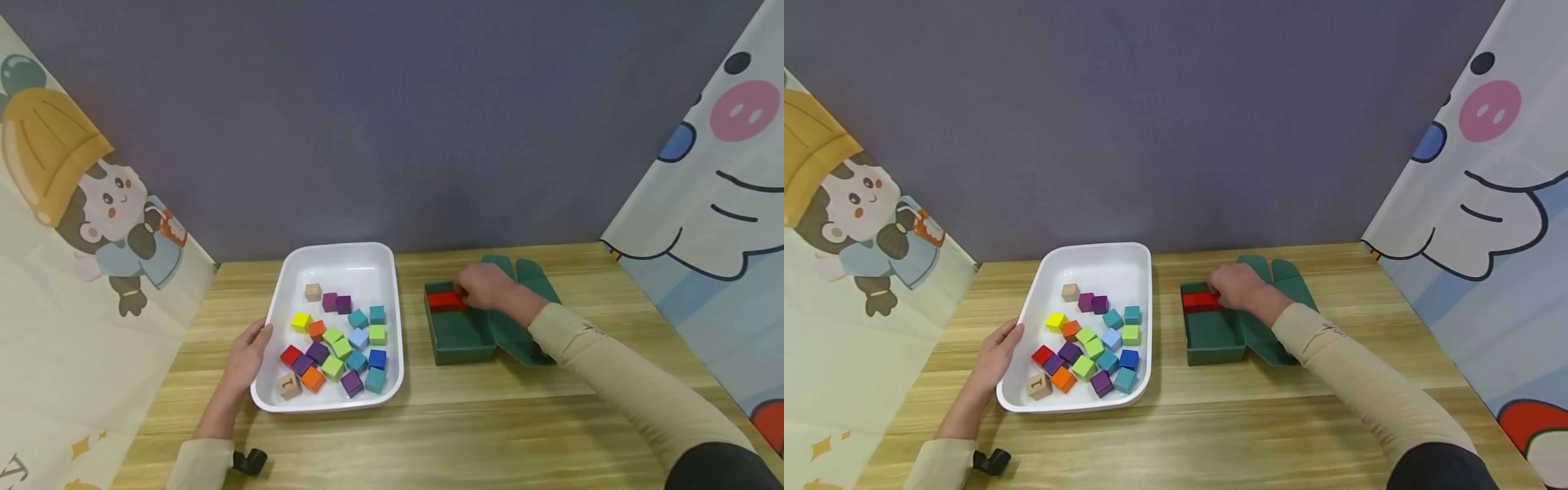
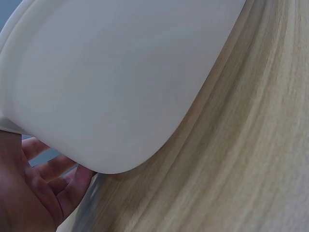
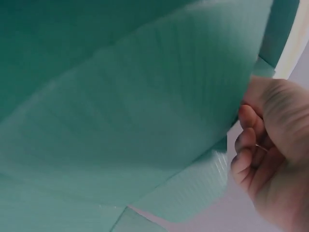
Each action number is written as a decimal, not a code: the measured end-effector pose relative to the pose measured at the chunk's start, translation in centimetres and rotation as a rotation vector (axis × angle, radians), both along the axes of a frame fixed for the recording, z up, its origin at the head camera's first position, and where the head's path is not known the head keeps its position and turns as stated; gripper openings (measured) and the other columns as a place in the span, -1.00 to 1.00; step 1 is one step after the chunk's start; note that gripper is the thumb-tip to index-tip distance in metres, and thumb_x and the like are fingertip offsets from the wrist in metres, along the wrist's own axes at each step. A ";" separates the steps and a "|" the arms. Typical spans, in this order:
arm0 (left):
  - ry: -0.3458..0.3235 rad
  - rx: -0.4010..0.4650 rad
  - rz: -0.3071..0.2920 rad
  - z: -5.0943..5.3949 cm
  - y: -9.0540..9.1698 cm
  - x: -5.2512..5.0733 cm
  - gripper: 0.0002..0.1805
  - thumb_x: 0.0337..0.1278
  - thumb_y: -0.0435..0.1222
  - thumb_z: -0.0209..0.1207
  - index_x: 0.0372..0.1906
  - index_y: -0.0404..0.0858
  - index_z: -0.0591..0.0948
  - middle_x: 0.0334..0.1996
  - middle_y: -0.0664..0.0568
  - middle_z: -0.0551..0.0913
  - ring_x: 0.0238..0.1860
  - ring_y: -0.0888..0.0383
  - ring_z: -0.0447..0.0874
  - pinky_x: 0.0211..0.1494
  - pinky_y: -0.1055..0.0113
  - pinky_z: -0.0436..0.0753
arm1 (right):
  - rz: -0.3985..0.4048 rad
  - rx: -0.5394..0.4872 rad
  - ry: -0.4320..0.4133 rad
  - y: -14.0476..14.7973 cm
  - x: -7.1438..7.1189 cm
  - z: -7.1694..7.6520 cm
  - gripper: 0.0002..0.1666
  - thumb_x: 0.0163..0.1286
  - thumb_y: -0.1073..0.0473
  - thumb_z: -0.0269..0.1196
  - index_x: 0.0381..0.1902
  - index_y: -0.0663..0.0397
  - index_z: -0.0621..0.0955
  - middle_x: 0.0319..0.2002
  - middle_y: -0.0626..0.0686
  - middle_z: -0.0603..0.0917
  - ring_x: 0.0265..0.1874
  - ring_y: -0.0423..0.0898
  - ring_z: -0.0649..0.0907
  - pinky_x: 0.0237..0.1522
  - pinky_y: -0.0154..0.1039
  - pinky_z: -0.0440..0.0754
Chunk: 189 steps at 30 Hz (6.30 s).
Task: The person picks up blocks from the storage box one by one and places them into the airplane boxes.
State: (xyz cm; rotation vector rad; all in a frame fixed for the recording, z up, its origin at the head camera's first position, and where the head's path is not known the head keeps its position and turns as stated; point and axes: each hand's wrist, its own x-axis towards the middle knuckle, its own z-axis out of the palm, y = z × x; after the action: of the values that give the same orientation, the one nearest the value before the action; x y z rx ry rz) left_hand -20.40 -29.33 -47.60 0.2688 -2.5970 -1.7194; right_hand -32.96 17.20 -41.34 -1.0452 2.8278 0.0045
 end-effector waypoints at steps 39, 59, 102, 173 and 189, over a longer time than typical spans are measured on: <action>0.000 0.003 0.003 -0.2 0.1 0.2 -0.37 0.50 0.01 -0.16 0.42 -0.34 0.28 0.26 -0.35 0.40 0.18 -0.20 0.44 0.17 0.01 0.54 | 0.198 -0.023 0.065 -13.0 4.5 3.3 -0.93 0.33 0.09 0.28 -0.32 -0.11 0.69 -0.44 -0.16 0.61 -0.52 -0.24 0.47 -0.50 -0.32 0.51; 0.042 0.023 0.010 0.5 -0.2 0.3 -0.42 0.52 -0.04 -0.14 0.39 -0.35 0.33 0.17 -0.36 0.48 0.07 -0.15 0.53 -0.06 0.33 0.65 | 0.207 0.050 -0.115 -28.1 4.5 2.2 -0.76 0.34 0.01 0.29 -0.03 -0.21 0.66 -0.33 -0.22 0.60 -0.37 -0.21 0.54 -0.25 -0.39 0.54; 0.084 0.057 0.058 -0.6 0.6 -0.2 -0.51 0.50 -0.15 -0.06 0.31 -0.39 0.41 0.05 -0.40 0.55 -0.02 -0.15 0.59 -0.05 0.19 0.67 | -0.104 -0.122 -0.013 -30.2 -3.6 -1.9 -0.77 0.31 0.00 0.25 -0.16 -0.09 0.50 -0.35 -0.08 0.55 -0.39 -0.11 0.53 -0.39 -0.27 0.54; -0.036 -0.029 0.015 0.0 0.7 0.5 -0.30 0.51 0.06 -0.22 0.43 -0.41 0.22 0.29 -0.39 0.35 0.21 -0.21 0.41 0.12 0.20 0.57 | 0.106 -0.040 -0.017 -3.6 2.1 -1.1 -0.82 0.21 0.11 0.40 -0.35 -0.09 0.57 -0.42 -0.15 0.43 -0.48 -0.21 0.48 -0.44 -0.23 0.49; -0.032 0.003 0.025 0.0 0.6 0.5 -0.29 0.49 0.08 -0.19 0.44 -0.37 0.21 0.29 -0.38 0.35 0.20 -0.22 0.43 0.05 0.25 0.62 | 0.137 -0.074 0.018 -3.0 1.6 -2.1 -0.78 0.20 0.04 0.42 -0.42 -0.18 0.54 -0.44 -0.18 0.41 -0.51 -0.24 0.41 -0.51 -0.29 0.42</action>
State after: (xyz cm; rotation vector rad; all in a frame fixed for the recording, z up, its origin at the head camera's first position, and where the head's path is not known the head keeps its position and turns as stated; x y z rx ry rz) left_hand -19.91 -28.76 -47.63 0.3306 -2.6014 -1.7260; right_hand -31.33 14.20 -43.40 -1.2592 2.7857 -0.0789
